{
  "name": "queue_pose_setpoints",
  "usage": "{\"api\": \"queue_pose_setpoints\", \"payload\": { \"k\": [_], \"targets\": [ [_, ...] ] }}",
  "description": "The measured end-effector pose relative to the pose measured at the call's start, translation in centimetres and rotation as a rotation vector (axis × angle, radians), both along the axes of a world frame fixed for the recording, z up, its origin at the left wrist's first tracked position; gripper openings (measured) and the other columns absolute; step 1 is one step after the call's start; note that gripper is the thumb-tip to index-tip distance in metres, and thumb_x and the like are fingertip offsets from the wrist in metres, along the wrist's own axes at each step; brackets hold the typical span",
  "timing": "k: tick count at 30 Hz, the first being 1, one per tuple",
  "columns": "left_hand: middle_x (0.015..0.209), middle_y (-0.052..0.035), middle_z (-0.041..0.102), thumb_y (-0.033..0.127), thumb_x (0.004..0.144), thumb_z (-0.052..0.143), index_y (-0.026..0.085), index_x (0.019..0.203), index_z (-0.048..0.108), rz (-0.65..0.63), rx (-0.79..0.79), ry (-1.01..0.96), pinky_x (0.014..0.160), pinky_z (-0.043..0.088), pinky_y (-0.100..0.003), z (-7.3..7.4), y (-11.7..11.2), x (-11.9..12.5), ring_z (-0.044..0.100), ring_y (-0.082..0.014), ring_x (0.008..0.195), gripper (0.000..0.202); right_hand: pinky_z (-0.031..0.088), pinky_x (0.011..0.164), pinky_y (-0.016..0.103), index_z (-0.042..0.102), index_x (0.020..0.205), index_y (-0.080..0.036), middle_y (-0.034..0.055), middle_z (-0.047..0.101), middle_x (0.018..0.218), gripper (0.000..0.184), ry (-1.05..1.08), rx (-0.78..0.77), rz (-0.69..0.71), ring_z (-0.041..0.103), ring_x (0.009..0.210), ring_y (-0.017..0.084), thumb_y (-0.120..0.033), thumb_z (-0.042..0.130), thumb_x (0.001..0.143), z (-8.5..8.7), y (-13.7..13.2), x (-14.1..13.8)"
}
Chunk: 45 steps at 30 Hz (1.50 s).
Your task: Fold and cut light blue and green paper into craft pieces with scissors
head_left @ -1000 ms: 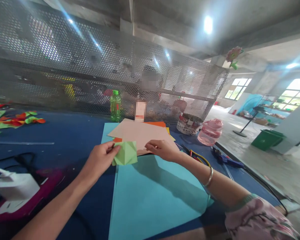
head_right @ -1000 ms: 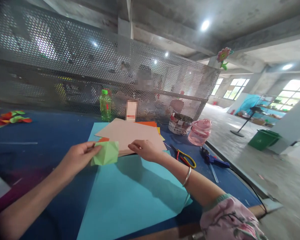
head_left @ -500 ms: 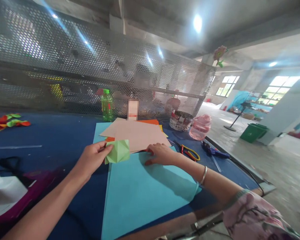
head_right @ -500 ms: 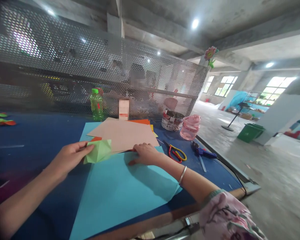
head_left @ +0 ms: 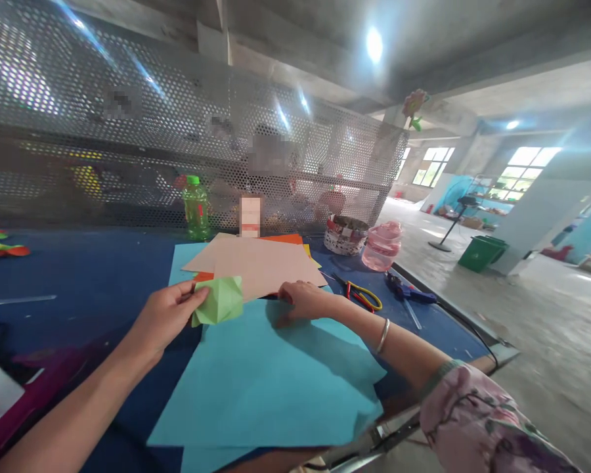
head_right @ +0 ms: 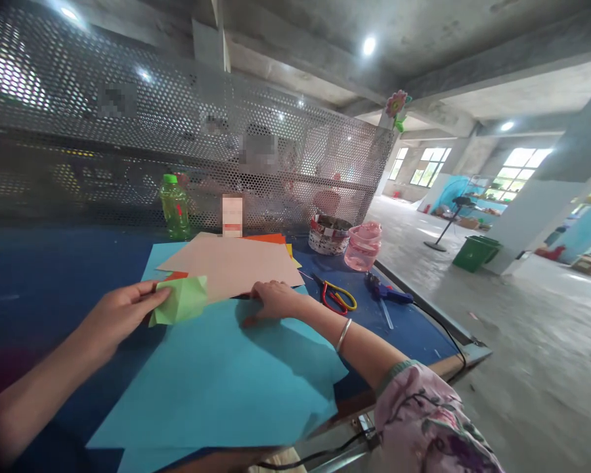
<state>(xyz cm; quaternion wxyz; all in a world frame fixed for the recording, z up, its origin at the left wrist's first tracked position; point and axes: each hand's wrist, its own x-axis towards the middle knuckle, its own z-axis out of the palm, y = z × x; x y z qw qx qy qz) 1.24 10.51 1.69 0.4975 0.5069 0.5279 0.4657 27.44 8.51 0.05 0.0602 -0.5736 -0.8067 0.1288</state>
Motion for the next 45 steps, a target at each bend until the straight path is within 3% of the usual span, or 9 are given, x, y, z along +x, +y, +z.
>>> {"api": "queue_pose_setpoints", "payload": {
  "k": [6,12,16,20,26,30,38,42,45],
  "targets": [
    [0.066,-0.0028,0.072,0.035,0.054,0.075,0.018,0.078,0.073,-0.052,0.048,0.013,0.045,0.042,-0.020,-0.2,0.1,-0.3,0.059,-0.0142,0.051,0.030,0.038,0.076,0.028,0.065,0.094,-0.014,0.0104,0.063,0.097,0.034,0.004,0.101,0.030,0.055,0.093,0.023,-0.036,0.077,0.071,0.4,-0.2,-0.1],
    [0.051,0.0007,0.061,0.036,0.045,0.079,0.018,0.063,0.067,-0.064,0.001,-0.112,0.040,0.035,-0.019,0.4,-0.2,-0.3,0.048,-0.0107,0.043,0.028,0.037,0.072,0.025,0.066,0.093,-0.016,0.0030,0.067,0.088,0.018,0.120,0.052,0.070,0.058,0.081,0.016,-0.024,0.070,0.077,2.2,-0.1,0.3],
    [0.053,0.0002,0.058,0.035,0.051,0.074,0.017,0.063,0.065,0.046,0.055,-0.123,0.040,0.036,-0.020,0.6,0.0,-0.5,0.046,-0.0109,0.044,0.023,0.038,0.072,0.023,0.067,0.089,-0.014,0.0017,0.067,0.083,0.010,0.153,0.142,0.071,0.059,0.080,0.015,-0.016,0.065,0.079,4.7,1.4,0.8],
    [0.055,0.0003,0.055,0.035,0.059,0.067,0.018,0.067,0.063,0.199,0.146,-0.122,0.042,0.037,-0.022,0.5,0.5,-1.0,0.048,-0.0125,0.048,0.019,0.041,0.074,0.023,0.067,0.097,-0.015,0.0020,0.070,0.093,0.018,0.138,0.181,0.061,0.062,0.085,0.016,-0.015,0.060,0.080,6.2,3.8,1.5],
    [0.055,0.0036,0.052,0.037,0.062,0.061,0.019,0.070,0.061,0.303,0.201,-0.110,0.044,0.035,-0.022,0.2,0.9,-1.5,0.045,-0.0116,0.048,0.020,0.038,0.093,0.036,0.066,0.116,-0.025,0.0044,0.070,0.112,0.034,-0.001,0.243,-0.008,0.060,0.109,0.025,-0.021,0.062,0.082,3.6,6.8,0.7],
    [0.057,0.0038,0.053,0.040,0.062,0.062,0.019,0.071,0.062,0.219,0.166,-0.048,0.047,0.037,-0.022,-0.3,0.9,-1.5,0.048,-0.0126,0.051,0.022,0.034,0.100,0.039,0.067,0.116,-0.030,0.0024,0.069,0.116,0.033,-0.013,0.265,0.018,0.058,0.114,0.025,-0.023,0.060,0.086,1.4,7.5,-0.2],
    [0.059,0.0010,0.059,0.048,0.065,0.059,0.018,0.070,0.064,0.059,0.190,0.266,0.050,0.036,-0.025,-1.5,1.2,-1.5,0.051,-0.0161,0.055,0.031,0.036,0.099,0.042,0.066,0.116,-0.033,0.0023,0.061,0.128,0.030,0.043,0.416,0.070,0.054,0.120,0.023,-0.022,0.056,0.090,-0.4,7.5,-0.7],
    [0.079,-0.0052,0.070,0.049,0.066,0.056,0.018,0.076,0.069,0.072,0.255,0.411,0.063,0.043,-0.029,-1.9,1.6,-1.7,0.061,-0.0235,0.073,0.035,0.036,0.099,0.042,0.072,0.105,-0.029,0.0037,0.063,0.125,0.025,0.141,0.577,0.109,0.054,0.119,0.024,-0.018,0.060,0.087,-1.0,7.4,-1.0],
    [0.104,-0.0094,0.071,0.048,0.064,0.057,0.019,0.079,0.071,0.064,0.284,0.402,0.073,0.046,-0.032,-2.1,1.8,-1.7,0.064,-0.0283,0.090,0.035,0.039,0.095,0.037,0.074,0.098,-0.024,0.0056,0.070,0.110,0.023,0.225,0.587,0.167,0.059,0.108,0.022,-0.012,0.058,0.085,-1.0,7.1,-1.3]
  ]
}}
